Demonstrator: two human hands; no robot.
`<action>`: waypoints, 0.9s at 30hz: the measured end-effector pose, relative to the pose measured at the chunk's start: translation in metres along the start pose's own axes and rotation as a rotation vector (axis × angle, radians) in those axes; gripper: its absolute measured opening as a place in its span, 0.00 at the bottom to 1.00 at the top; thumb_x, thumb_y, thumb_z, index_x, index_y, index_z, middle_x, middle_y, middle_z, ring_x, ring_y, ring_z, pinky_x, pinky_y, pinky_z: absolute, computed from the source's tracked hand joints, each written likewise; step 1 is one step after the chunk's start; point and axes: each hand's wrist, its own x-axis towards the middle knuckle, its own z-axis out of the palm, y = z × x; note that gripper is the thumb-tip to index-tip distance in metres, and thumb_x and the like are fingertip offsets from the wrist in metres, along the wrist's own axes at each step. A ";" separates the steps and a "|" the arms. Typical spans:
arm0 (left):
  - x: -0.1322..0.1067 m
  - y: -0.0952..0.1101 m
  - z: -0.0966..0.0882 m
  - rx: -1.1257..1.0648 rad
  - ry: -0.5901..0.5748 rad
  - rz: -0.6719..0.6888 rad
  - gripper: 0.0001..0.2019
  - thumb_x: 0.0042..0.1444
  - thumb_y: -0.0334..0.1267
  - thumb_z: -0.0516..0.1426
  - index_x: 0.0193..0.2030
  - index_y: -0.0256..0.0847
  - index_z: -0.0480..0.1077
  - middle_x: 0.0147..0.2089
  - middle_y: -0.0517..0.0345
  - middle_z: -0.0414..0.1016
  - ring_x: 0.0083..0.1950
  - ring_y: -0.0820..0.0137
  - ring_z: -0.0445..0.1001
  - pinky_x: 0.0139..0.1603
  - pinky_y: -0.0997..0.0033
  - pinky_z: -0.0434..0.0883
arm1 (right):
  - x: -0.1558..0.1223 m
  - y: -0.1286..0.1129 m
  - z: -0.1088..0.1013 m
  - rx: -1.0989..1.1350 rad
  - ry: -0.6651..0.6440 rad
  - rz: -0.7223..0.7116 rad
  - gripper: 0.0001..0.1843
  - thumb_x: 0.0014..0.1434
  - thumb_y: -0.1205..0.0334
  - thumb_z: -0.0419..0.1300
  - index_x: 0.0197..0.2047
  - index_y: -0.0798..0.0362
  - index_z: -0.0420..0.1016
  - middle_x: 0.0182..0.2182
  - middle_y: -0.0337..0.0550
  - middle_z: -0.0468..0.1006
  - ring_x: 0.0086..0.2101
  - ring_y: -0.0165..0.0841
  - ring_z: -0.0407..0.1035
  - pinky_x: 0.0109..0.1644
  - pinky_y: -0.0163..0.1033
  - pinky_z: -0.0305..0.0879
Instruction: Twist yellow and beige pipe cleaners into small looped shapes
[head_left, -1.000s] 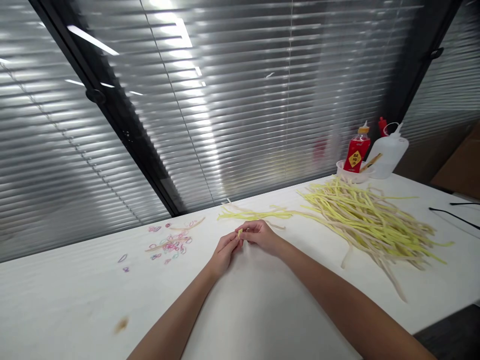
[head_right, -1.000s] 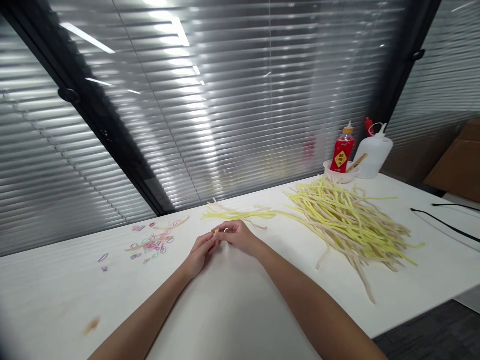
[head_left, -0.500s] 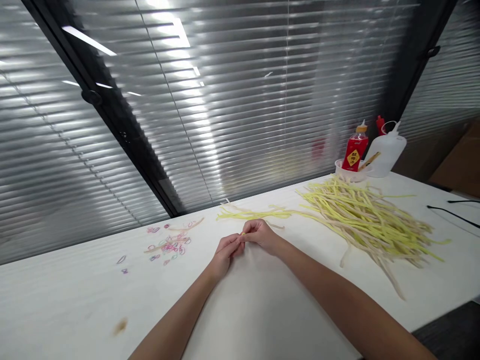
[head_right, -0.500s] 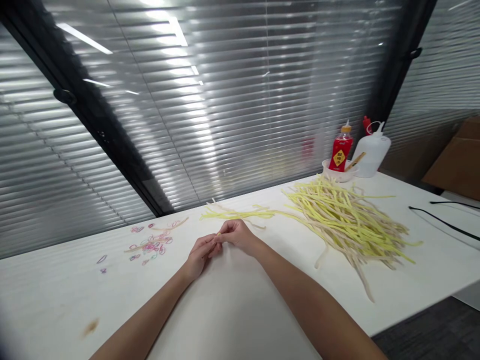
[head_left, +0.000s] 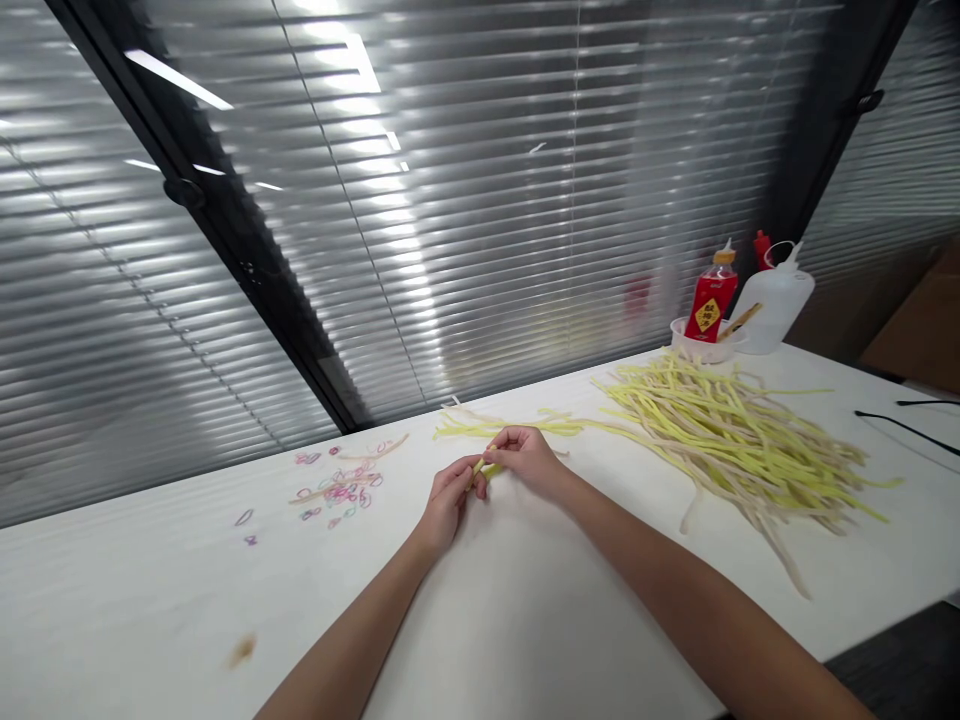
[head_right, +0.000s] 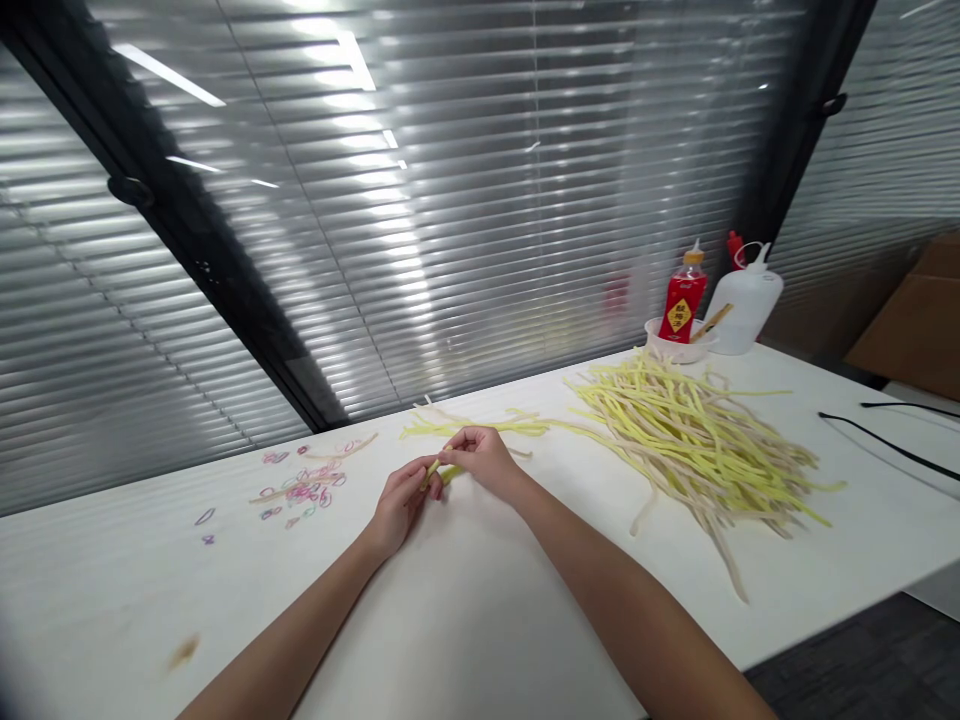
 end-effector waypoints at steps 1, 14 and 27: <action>0.000 0.000 0.000 0.014 0.001 -0.003 0.18 0.57 0.43 0.52 0.48 0.34 0.71 0.24 0.59 0.64 0.30 0.70 0.63 0.37 0.69 0.61 | 0.000 0.000 0.000 -0.027 0.002 -0.008 0.14 0.39 0.58 0.70 0.25 0.56 0.72 0.23 0.39 0.76 0.26 0.27 0.68 0.32 0.34 0.62; 0.004 0.000 0.003 0.031 0.269 0.080 0.15 0.55 0.44 0.55 0.46 0.38 0.70 0.31 0.58 0.70 0.30 0.74 0.64 0.34 0.73 0.62 | 0.000 0.006 -0.026 -0.719 0.156 -0.266 0.08 0.51 0.61 0.60 0.36 0.50 0.73 0.26 0.34 0.67 0.22 0.26 0.57 0.29 0.34 0.52; -0.003 0.005 0.007 0.948 0.192 0.041 0.20 0.52 0.39 0.54 0.53 0.41 0.68 0.56 0.50 0.69 0.56 0.58 0.65 0.56 0.54 0.59 | 0.002 0.011 -0.036 -1.304 0.396 -0.382 0.13 0.54 0.70 0.51 0.39 0.50 0.73 0.32 0.40 0.77 0.34 0.32 0.68 0.39 0.38 0.51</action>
